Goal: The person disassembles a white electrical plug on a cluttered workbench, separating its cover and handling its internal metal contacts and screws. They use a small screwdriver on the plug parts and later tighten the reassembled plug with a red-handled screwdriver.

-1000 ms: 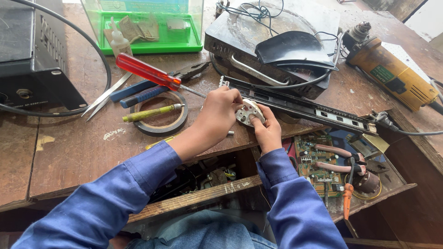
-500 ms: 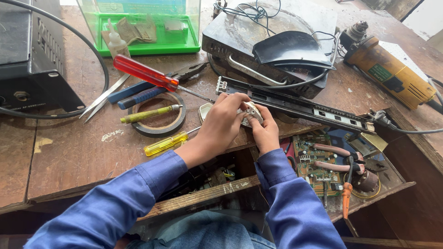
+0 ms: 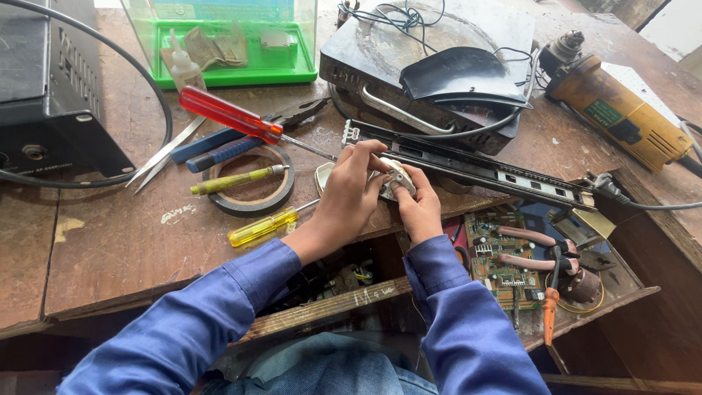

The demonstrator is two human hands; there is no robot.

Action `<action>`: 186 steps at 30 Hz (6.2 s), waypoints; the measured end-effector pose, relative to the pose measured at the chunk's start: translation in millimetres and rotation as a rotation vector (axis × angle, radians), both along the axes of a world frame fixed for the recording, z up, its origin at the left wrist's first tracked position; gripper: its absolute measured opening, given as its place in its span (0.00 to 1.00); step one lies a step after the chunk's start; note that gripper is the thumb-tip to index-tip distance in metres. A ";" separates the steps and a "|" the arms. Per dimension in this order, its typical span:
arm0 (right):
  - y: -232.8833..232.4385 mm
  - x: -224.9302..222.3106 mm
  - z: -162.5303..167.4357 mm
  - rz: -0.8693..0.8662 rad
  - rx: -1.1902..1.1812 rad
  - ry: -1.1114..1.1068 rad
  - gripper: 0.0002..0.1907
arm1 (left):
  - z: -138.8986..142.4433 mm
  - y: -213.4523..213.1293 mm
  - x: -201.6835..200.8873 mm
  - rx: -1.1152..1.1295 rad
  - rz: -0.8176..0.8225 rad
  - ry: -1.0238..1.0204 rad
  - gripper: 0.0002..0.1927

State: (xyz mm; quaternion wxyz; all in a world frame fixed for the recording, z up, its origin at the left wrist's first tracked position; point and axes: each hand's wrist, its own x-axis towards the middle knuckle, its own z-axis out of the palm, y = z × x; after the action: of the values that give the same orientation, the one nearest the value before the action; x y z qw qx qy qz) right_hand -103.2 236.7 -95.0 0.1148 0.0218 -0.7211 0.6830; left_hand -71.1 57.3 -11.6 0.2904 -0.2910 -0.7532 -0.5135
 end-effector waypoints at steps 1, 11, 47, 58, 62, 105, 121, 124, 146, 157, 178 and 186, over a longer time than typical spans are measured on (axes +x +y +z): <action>0.2 1.1 0.9 -0.022 0.034 -0.010 0.17 | 0.3 0.0 0.1 -0.005 -0.002 0.022 0.23; -4.3 8.6 4.9 -0.124 0.243 0.040 0.14 | 2.9 0.1 2.3 -0.053 0.024 0.050 0.24; -27.7 31.2 20.3 -0.330 0.543 0.188 0.12 | 2.7 -11.2 12.8 -0.093 -0.032 0.088 0.23; -45.0 48.0 15.9 -0.480 0.720 0.349 0.15 | 1.9 -14.8 16.4 -0.198 0.075 0.079 0.26; -46.4 49.5 15.1 -0.487 0.760 0.353 0.17 | 4.7 -18.4 15.5 -0.276 0.133 0.177 0.29; -41.6 55.2 18.1 -0.486 0.812 0.502 0.27 | -1.0 -23.7 7.8 -0.350 -0.038 0.163 0.23; -40.9 54.8 5.5 -0.501 0.702 0.452 0.31 | -2.1 -25.4 9.7 -0.386 -0.051 0.163 0.23; -41.2 57.2 2.9 -0.487 0.676 0.427 0.34 | -2.8 -26.5 11.5 -0.412 -0.061 0.124 0.24; -31.8 60.0 30.6 -0.256 0.639 0.433 0.20 | -3.0 -24.7 12.3 -0.366 -0.052 0.066 0.22; -29.1 56.4 27.3 -0.282 0.747 0.447 0.19 | -2.3 -24.7 10.9 -0.359 -0.060 0.057 0.20; -31.0 57.0 28.4 -0.275 0.751 0.419 0.17 | -1.6 -25.8 10.7 -0.337 -0.060 0.040 0.15; -32.0 57.0 29.8 -0.285 0.759 0.438 0.17 | -2.1 -25.3 9.8 -0.350 -0.053 0.051 0.15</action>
State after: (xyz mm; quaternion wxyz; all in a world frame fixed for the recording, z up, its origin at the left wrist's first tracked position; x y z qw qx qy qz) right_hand -46.2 204.8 -65.2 0.3412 0.1069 -0.8746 0.3275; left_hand -61.4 32.0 -13.7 0.2407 -0.3697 -0.8155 -0.3745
